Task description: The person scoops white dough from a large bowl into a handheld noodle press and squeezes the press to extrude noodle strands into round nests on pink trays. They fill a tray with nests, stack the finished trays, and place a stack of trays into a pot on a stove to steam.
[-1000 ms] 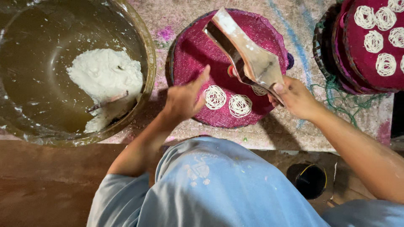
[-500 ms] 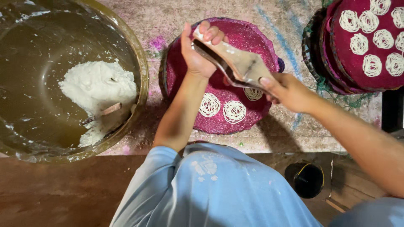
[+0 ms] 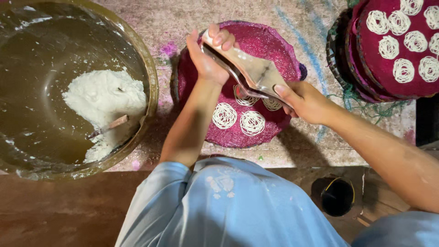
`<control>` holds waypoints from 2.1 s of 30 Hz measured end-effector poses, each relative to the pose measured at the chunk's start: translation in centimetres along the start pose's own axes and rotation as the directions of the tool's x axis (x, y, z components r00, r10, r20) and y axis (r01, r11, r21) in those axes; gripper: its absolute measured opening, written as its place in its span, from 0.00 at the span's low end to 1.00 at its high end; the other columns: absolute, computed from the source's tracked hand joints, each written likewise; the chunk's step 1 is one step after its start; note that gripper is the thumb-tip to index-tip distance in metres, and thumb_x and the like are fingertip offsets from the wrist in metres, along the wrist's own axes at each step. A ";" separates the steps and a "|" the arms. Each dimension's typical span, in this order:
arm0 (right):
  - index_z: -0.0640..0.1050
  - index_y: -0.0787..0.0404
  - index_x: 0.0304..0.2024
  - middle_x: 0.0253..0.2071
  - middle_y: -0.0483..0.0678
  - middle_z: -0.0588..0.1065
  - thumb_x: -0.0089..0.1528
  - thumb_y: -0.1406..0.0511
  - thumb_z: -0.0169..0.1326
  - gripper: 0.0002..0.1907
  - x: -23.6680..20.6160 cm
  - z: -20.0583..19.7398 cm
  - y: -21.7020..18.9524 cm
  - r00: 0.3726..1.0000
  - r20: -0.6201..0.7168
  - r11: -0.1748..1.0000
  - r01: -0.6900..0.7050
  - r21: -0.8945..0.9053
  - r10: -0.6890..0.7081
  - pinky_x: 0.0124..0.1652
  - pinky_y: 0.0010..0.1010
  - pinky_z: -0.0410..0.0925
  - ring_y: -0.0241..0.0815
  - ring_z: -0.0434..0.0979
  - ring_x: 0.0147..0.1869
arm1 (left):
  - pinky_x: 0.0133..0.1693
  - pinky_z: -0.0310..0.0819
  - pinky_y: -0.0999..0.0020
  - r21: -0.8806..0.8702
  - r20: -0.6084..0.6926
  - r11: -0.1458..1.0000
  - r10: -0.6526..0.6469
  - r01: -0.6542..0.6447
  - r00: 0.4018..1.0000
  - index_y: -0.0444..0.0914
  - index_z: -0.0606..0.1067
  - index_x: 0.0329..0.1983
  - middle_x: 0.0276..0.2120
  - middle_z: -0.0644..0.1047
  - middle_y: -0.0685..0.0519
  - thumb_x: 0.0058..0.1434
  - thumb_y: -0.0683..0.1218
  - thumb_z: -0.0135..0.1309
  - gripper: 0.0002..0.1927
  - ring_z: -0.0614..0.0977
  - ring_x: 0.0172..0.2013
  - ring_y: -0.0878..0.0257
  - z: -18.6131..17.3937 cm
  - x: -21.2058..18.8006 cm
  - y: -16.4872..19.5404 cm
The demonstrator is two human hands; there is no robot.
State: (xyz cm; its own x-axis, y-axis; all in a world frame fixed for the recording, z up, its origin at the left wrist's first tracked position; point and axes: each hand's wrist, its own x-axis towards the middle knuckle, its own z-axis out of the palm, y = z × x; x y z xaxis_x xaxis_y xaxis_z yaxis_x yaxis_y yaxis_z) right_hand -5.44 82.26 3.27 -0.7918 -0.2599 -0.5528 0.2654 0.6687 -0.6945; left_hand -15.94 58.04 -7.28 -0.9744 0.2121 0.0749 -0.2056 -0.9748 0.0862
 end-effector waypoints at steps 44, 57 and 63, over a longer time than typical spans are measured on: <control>0.76 0.64 0.34 0.25 0.46 0.74 0.69 0.41 0.37 0.35 -1.3 -7.7 6.3 0.993 -0.051 0.989 -0.104 0.108 0.110 0.29 0.33 0.69 0.38 0.73 0.26 | 0.54 0.68 0.56 -0.115 0.197 0.968 -0.197 0.222 0.960 0.42 0.70 0.34 0.28 0.67 0.57 0.72 0.70 0.43 0.29 0.71 0.35 0.62 1.5 6.2 -8.5; 0.80 0.67 0.45 0.22 0.51 0.74 0.69 0.43 0.41 0.35 0.5 -8.9 4.7 0.953 -0.299 0.952 -0.139 -0.272 0.054 0.34 0.38 0.69 0.43 0.76 0.27 | 0.39 0.65 0.62 -0.129 -0.092 0.982 -0.152 0.140 0.984 0.46 0.62 0.21 0.18 0.62 0.60 0.65 0.67 0.41 0.26 0.64 0.22 0.65 0.4 9.5 -10.3; 0.80 0.68 0.46 0.24 0.52 0.72 0.69 0.43 0.43 0.34 1.4 -8.0 4.9 0.955 -0.294 0.997 0.025 -0.074 -0.046 0.32 0.40 0.67 0.44 0.71 0.28 | 0.36 0.62 0.63 -0.062 -0.068 0.992 -0.114 0.110 0.991 0.46 0.62 0.21 0.17 0.60 0.61 0.66 0.67 0.39 0.26 0.61 0.20 0.66 0.6 10.7 -9.2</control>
State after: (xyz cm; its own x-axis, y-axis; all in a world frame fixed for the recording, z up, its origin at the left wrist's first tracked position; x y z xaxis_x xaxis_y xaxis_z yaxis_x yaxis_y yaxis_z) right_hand -9.61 90.73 2.76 -0.9297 -0.0743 -0.3608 0.2040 0.7118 -0.6721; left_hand -24.45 69.33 -6.67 -0.9486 0.3165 -0.0034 -0.3164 -0.9481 0.0321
